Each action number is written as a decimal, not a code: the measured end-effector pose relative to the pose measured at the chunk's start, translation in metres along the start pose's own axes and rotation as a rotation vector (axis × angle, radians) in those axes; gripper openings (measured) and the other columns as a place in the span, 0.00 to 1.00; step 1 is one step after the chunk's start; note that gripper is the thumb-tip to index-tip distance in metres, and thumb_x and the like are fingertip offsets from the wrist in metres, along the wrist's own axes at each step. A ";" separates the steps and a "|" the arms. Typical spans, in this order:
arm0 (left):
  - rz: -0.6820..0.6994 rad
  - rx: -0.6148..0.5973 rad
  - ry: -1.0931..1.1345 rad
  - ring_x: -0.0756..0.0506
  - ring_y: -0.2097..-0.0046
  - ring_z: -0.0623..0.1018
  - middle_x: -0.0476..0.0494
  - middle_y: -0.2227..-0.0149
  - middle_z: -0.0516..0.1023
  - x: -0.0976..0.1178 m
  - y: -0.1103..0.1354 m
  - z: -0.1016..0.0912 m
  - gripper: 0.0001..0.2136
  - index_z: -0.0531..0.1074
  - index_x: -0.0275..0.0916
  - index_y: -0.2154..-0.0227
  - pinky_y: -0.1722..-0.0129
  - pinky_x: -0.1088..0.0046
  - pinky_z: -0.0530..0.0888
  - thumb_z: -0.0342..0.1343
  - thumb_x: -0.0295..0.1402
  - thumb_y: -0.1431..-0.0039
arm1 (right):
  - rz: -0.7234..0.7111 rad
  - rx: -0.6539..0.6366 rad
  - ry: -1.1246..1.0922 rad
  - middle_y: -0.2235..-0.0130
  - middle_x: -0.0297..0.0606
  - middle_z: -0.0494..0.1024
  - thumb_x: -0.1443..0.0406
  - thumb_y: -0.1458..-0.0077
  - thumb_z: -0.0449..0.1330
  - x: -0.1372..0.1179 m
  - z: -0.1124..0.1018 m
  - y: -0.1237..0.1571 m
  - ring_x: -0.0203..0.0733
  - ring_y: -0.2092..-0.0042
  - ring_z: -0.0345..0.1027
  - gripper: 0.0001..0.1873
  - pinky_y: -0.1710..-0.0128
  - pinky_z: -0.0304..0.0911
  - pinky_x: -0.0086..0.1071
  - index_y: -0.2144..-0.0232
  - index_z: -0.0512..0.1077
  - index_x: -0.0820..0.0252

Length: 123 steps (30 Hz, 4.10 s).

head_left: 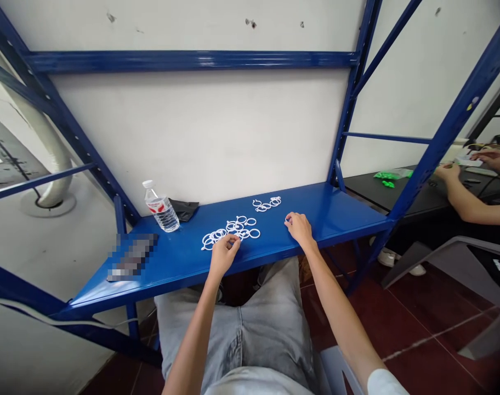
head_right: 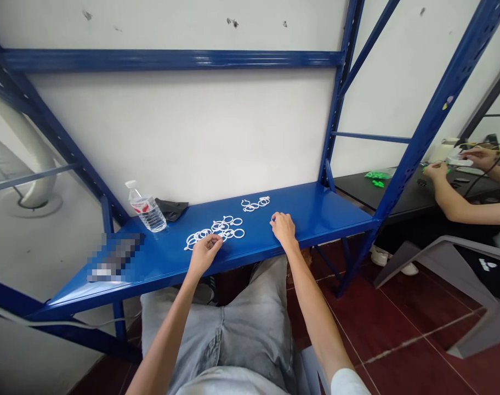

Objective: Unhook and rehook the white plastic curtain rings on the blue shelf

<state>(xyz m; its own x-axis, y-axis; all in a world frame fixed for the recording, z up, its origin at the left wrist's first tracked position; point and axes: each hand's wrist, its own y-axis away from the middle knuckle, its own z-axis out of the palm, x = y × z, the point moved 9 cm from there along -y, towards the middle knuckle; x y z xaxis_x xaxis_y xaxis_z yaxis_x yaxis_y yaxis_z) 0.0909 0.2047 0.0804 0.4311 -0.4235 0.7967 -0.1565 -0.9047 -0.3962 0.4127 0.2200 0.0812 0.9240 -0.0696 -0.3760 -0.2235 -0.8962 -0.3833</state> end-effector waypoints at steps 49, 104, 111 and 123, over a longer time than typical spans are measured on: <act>-0.073 0.004 0.150 0.52 0.79 0.61 0.53 0.80 0.68 -0.014 -0.003 -0.005 0.21 0.80 0.36 0.63 0.76 0.73 0.56 0.62 0.52 0.41 | -0.338 -0.337 -1.003 0.43 0.45 0.82 0.59 0.41 0.67 -0.143 0.051 0.043 0.50 0.50 0.80 0.23 0.48 0.75 0.43 0.44 0.80 0.55; -0.057 0.093 0.164 0.47 0.71 0.76 0.41 0.65 0.83 -0.017 -0.003 -0.008 0.16 0.82 0.37 0.58 0.69 0.71 0.70 0.60 0.44 0.39 | -0.288 0.019 -0.451 0.37 0.41 0.77 0.59 0.33 0.63 -0.131 0.036 0.016 0.54 0.40 0.70 0.16 0.38 0.64 0.46 0.45 0.80 0.52; -0.061 0.099 0.175 0.50 0.75 0.70 0.45 0.69 0.80 -0.015 -0.003 -0.007 0.14 0.82 0.37 0.59 0.72 0.74 0.66 0.59 0.40 0.40 | -0.075 -0.057 -0.002 0.38 0.46 0.77 0.66 0.30 0.58 -0.086 0.054 -0.054 0.55 0.39 0.67 0.20 0.42 0.64 0.41 0.39 0.76 0.58; -0.071 0.085 0.179 0.51 0.77 0.65 0.46 0.70 0.79 -0.013 -0.002 -0.006 0.15 0.82 0.37 0.59 0.74 0.73 0.62 0.57 0.40 0.40 | -0.128 0.003 -0.012 0.48 0.51 0.78 0.63 0.28 0.55 -0.089 0.053 -0.051 0.53 0.44 0.69 0.11 0.49 0.64 0.38 0.55 0.77 0.60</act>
<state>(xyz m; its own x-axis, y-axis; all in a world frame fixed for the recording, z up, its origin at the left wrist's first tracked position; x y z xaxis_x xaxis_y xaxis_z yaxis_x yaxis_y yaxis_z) 0.0805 0.2121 0.0735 0.2727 -0.3668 0.8894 -0.0528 -0.9288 -0.3668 0.3255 0.2948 0.0896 0.9413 0.0502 -0.3339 -0.1053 -0.8960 -0.4314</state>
